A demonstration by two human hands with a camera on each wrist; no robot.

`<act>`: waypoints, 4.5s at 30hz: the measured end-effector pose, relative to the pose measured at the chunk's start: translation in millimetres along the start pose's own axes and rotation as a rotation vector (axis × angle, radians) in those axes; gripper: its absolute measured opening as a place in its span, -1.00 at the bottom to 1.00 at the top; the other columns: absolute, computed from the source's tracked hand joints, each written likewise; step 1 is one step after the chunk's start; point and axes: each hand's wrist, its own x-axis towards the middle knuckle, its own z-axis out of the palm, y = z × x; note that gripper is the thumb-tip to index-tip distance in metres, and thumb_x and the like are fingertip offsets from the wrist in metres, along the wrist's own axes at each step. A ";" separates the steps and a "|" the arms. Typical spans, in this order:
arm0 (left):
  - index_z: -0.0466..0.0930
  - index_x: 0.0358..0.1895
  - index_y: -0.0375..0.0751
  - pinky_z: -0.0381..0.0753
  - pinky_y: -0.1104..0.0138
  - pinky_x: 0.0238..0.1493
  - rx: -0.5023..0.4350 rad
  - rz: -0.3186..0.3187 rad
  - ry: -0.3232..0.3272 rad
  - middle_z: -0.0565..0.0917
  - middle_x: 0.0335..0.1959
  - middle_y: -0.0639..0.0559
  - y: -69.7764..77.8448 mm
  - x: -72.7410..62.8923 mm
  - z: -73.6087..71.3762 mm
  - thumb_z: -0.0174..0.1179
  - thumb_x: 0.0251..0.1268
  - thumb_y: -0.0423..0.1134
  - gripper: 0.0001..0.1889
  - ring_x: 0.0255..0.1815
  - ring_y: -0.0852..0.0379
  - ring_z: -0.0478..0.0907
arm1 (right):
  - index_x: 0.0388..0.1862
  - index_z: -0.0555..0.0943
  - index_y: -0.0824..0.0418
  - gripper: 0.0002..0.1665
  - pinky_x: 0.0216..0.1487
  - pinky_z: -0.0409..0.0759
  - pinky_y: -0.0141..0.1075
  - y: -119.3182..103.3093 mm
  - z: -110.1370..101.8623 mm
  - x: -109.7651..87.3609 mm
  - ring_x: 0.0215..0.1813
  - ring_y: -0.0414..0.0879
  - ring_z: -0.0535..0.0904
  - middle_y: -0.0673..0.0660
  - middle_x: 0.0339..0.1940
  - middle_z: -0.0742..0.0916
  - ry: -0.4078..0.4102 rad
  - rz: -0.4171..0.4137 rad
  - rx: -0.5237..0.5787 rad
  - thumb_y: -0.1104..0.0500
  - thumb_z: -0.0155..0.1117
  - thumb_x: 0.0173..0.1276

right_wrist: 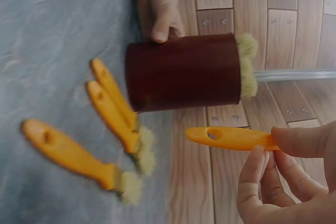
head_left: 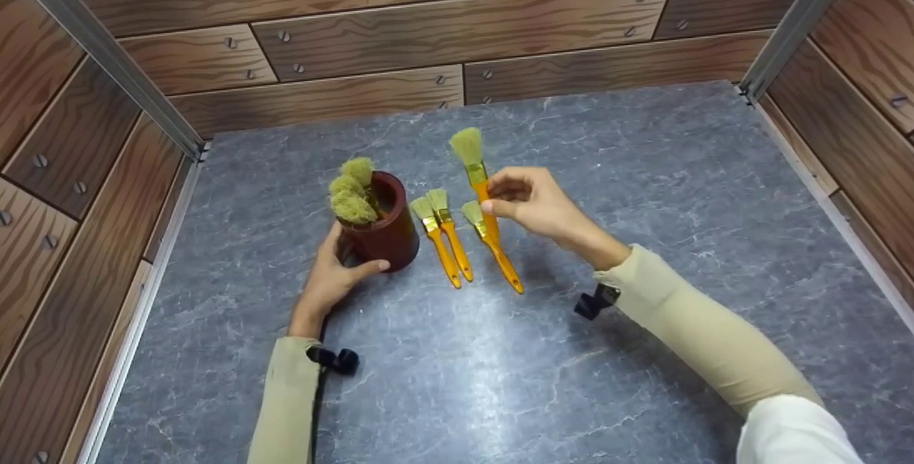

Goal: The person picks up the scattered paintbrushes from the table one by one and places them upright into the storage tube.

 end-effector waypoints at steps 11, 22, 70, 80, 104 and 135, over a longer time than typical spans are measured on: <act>0.21 0.68 0.28 0.49 0.24 0.54 0.012 0.004 0.004 0.51 0.54 0.10 -0.3 0.7 -0.4 0.64 0.14 -0.32 0.08 0.55 0.07 0.46 | 0.04 0.73 0.42 -0.76 0.12 0.76 -0.27 -26.5 26.1 16.7 -0.06 -0.03 0.76 0.25 -0.07 0.80 0.009 -0.127 0.024 0.37 0.44 0.43; 0.19 0.69 0.28 0.52 0.21 0.51 0.017 0.007 -0.007 0.49 0.55 0.05 -2.4 0.6 -1.2 0.64 0.16 -0.30 0.08 0.54 0.01 0.47 | 0.02 0.76 0.35 -0.79 0.07 0.76 -0.23 -48.2 49.7 34.4 -0.09 -0.01 0.77 0.22 -0.09 0.83 -0.015 -0.212 0.004 0.32 0.45 0.45; 0.20 0.69 0.24 0.49 0.22 0.54 0.000 -0.002 0.000 0.47 0.57 0.09 -1.8 1.1 -0.4 0.64 0.15 -0.33 0.08 0.56 0.04 0.45 | 0.02 0.78 0.37 -0.76 0.04 0.79 -0.23 -57.7 96.1 69.8 -0.11 -0.06 0.79 0.26 -0.08 0.85 0.012 -0.313 0.005 0.36 0.48 0.38; 0.25 0.66 0.25 0.51 0.21 0.52 -0.002 -0.007 0.002 0.51 0.53 0.12 -2.1 1.4 -0.1 0.65 0.14 -0.31 0.05 0.51 0.09 0.49 | 0.01 0.78 0.35 -0.78 0.04 0.78 -0.21 -54.3 91.6 66.8 -0.10 -0.04 0.79 0.27 -0.06 0.84 -0.006 -0.310 -0.021 0.31 0.48 0.43; 0.29 0.63 0.23 0.54 0.25 0.49 0.000 0.004 0.016 0.57 0.47 0.09 -1.8 -0.5 -0.9 0.66 0.12 -0.31 0.02 0.49 0.06 0.52 | -0.01 0.79 0.33 -0.79 0.08 0.78 -0.09 -9.5 60.3 41.4 -0.10 0.02 0.77 0.24 -0.07 0.84 0.010 -0.235 -0.131 0.33 0.49 0.40; 0.27 0.65 0.16 0.54 0.25 0.49 -0.028 0.015 0.008 0.55 0.50 0.03 -2.4 2.2 0.0 0.63 0.13 -0.39 0.03 0.52 0.01 0.50 | -0.04 0.76 0.41 -0.71 -0.10 0.80 -0.20 61.8 17.4 10.7 -0.21 0.05 0.79 0.27 -0.19 0.84 -0.036 -0.065 -0.408 0.34 0.58 0.28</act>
